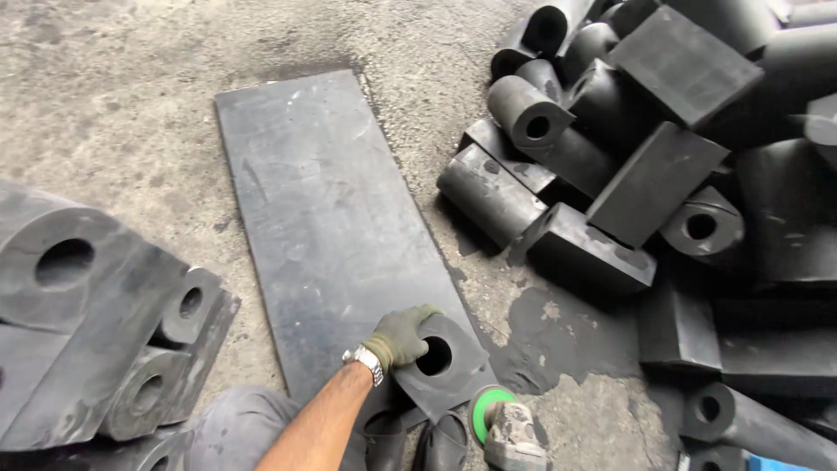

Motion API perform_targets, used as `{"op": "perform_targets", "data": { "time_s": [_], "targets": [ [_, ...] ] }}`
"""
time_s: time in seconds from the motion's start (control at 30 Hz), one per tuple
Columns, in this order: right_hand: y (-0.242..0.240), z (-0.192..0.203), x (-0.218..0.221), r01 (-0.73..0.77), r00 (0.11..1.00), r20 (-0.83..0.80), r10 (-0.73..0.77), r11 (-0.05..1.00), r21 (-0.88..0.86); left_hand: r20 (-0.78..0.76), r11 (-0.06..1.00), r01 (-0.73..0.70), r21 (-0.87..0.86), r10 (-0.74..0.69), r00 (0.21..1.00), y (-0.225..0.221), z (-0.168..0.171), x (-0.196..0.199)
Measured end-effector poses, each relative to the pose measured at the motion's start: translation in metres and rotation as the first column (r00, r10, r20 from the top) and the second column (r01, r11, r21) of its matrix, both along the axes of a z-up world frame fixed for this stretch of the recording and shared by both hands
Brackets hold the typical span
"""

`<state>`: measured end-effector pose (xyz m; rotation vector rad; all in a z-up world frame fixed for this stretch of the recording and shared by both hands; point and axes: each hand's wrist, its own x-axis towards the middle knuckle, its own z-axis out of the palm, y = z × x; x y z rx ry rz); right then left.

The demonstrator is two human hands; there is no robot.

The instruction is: Grinding the edges of large black rubber or foam blocks using a handheld angle grinder while sitting on the floor.

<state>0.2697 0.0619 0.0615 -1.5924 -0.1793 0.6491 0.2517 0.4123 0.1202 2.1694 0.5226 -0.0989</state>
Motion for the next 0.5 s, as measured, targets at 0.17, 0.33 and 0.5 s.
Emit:
{"op": "perform_targets", "data": {
  "time_s": [0.17, 0.33, 0.5],
  "targets": [
    [-0.057, -0.006, -0.005, -0.011, 1.0, 0.005, 0.011, 0.997, -0.075, 0.012, 0.918, 0.391, -0.073, -0.391, 0.92, -0.005, -0.02, 0.032],
    [-0.057, 0.11, -0.075, -0.052, 0.966, -0.257, -0.038, 0.942, -0.332, 0.165, 0.991, 0.053, 0.122, -0.073, 0.984, -0.029, 0.006, -0.017],
    [-0.004, 0.158, -0.067, 0.043, 0.927, -0.333, -0.175, 0.929, -0.368, 0.266, 0.95, -0.312, -0.011, 0.304, 0.915, -0.085, 0.104, -0.094]
  ]
}}
